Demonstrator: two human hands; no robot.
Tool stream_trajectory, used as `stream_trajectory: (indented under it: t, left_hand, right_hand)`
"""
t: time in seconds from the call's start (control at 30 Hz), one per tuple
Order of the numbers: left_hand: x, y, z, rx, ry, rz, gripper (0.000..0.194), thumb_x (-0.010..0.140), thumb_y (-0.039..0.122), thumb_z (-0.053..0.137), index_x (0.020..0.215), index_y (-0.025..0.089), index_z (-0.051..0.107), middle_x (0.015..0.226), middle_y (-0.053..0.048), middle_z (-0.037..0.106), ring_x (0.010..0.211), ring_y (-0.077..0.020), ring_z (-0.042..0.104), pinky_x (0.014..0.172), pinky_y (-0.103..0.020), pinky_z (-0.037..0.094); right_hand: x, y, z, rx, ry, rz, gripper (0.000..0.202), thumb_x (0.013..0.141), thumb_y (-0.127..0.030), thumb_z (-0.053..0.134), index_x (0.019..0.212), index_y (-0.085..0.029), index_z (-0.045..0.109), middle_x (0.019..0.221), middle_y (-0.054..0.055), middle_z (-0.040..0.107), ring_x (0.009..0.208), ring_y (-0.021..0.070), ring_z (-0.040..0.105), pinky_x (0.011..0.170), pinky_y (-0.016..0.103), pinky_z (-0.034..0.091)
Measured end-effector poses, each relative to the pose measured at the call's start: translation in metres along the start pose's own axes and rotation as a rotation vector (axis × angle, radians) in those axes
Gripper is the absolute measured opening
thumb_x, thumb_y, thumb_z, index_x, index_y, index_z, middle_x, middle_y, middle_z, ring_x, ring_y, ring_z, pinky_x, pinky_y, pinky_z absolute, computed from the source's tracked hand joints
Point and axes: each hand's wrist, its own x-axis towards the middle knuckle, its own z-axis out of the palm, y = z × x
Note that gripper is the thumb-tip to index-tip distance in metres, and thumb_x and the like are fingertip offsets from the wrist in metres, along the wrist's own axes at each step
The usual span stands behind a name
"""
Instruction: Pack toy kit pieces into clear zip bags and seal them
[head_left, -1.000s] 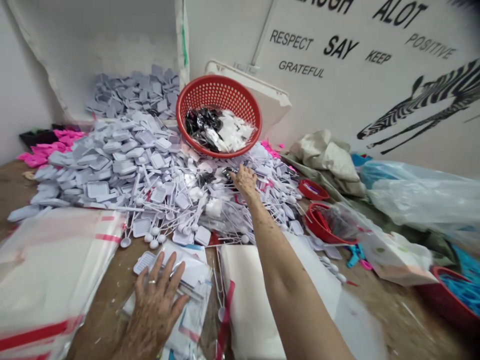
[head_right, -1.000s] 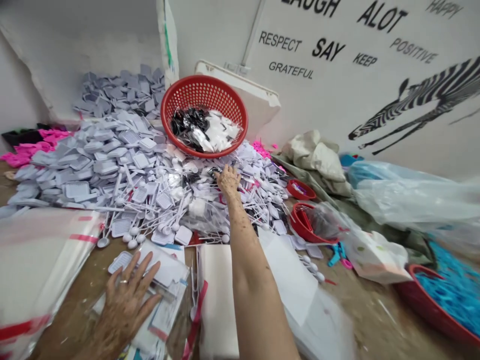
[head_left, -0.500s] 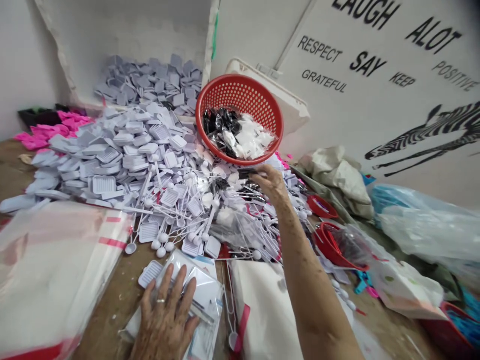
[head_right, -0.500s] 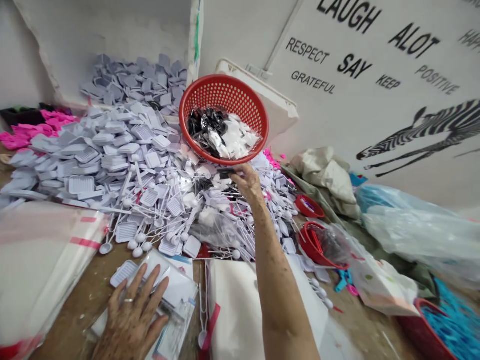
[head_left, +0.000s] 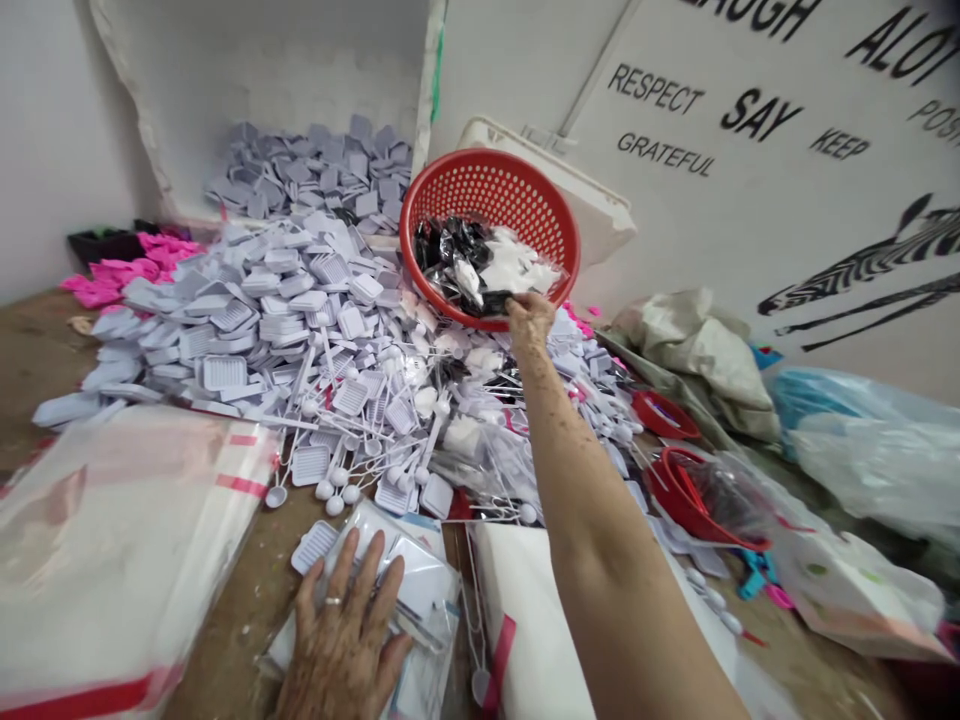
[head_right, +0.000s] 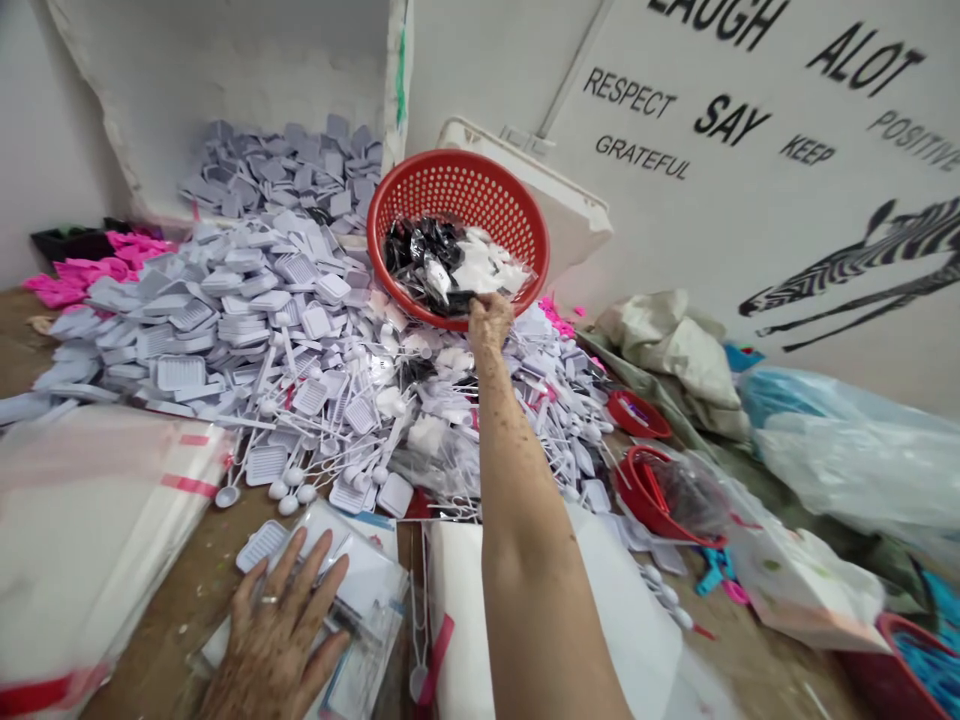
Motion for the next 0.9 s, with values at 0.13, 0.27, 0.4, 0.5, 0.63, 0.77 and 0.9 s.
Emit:
stream_trajectory:
  t: [0.13, 0.27, 0.4, 0.5, 0.63, 0.77, 0.9]
  left_hand:
    - [0.001, 0.004, -0.004, -0.019, -0.007, -0.043, 0.051, 0.089, 0.047, 0.062, 0.133, 0.021, 0.060, 0.142, -0.011, 0.058, 0.142, -0.0318, 0.037, 0.118, -0.051, 0.013]
    - [0.004, 0.005, -0.008, -0.035, -0.020, -0.052, 0.045, 0.092, 0.042, 0.059, 0.131, 0.020, 0.061, 0.142, -0.012, 0.058, 0.141, -0.0325, 0.040, 0.117, -0.052, 0.018]
    - [0.010, 0.003, -0.026, -0.175, 0.034, -0.123, 0.035, 0.096, 0.028, 0.051, 0.129, 0.019, 0.061, 0.137, -0.012, 0.062, 0.138, -0.0282, 0.046, 0.115, -0.047, 0.026]
    - [0.019, 0.005, -0.052, -0.500, 0.045, -0.316, 0.039, 0.098, 0.037, 0.046, 0.128, 0.016, 0.060, 0.130, -0.013, 0.066, 0.128, -0.0266, 0.056, 0.108, -0.044, 0.039]
    - [0.026, 0.016, -0.078, -1.067, -0.339, -0.705, 0.045, 0.092, 0.051, 0.051, 0.117, 0.016, 0.064, 0.099, -0.006, 0.073, 0.074, -0.0187, 0.070, 0.066, -0.030, 0.057]
    - [0.019, 0.026, -0.082, -1.158, -0.382, -0.816, 0.040, 0.086, 0.051, 0.057, 0.101, 0.015, 0.064, 0.078, -0.001, 0.065, 0.052, -0.0117, 0.061, 0.048, -0.023, 0.051]
    - [0.009, 0.038, -0.087, -1.099, -0.451, -0.677, 0.032, 0.089, 0.046, 0.053, 0.096, 0.016, 0.064, 0.078, 0.001, 0.062, 0.055, -0.0094, 0.058, 0.051, -0.020, 0.050]
  right_hand:
    - [-0.029, -0.014, -0.034, 0.147, 0.099, 0.092, 0.024, 0.078, -0.036, 0.051, 0.088, -0.018, 0.064, 0.081, 0.003, 0.065, 0.083, 0.0208, 0.063, 0.082, 0.039, 0.053]
    - [-0.106, -0.049, -0.091, 0.554, -0.243, 0.213, 0.020, 0.076, -0.037, 0.068, 0.088, -0.022, 0.064, 0.084, 0.001, 0.068, 0.077, 0.0172, 0.064, 0.079, 0.035, 0.055]
    - [-0.211, -0.089, -0.143, 0.639, -0.673, 0.343, 0.022, 0.073, -0.036, 0.077, 0.087, -0.021, 0.069, 0.080, 0.002, 0.070, 0.073, 0.0186, 0.065, 0.075, 0.036, 0.055]
    - [-0.282, -0.112, -0.166, 0.711, -0.819, 0.446, 0.021, 0.078, -0.038, 0.076, 0.089, -0.021, 0.069, 0.082, 0.002, 0.071, 0.076, 0.0194, 0.066, 0.075, 0.035, 0.053]
    - [-0.341, -0.132, -0.182, 0.712, -0.834, 0.440, 0.020, 0.082, -0.040, 0.072, 0.095, -0.024, 0.070, 0.090, 0.002, 0.071, 0.082, 0.0189, 0.065, 0.078, 0.032, 0.051]
    - [-0.364, -0.136, -0.200, 0.591, -0.813, 0.329, 0.015, 0.084, -0.037, 0.068, 0.091, -0.023, 0.069, 0.112, 0.005, 0.069, 0.096, 0.0213, 0.064, 0.084, 0.032, 0.049]
    - [-0.376, -0.133, -0.217, 0.463, -0.873, 0.320, 0.015, 0.086, -0.035, 0.064, 0.092, -0.022, 0.065, 0.088, 0.003, 0.068, 0.075, 0.0169, 0.060, 0.069, 0.029, 0.048]
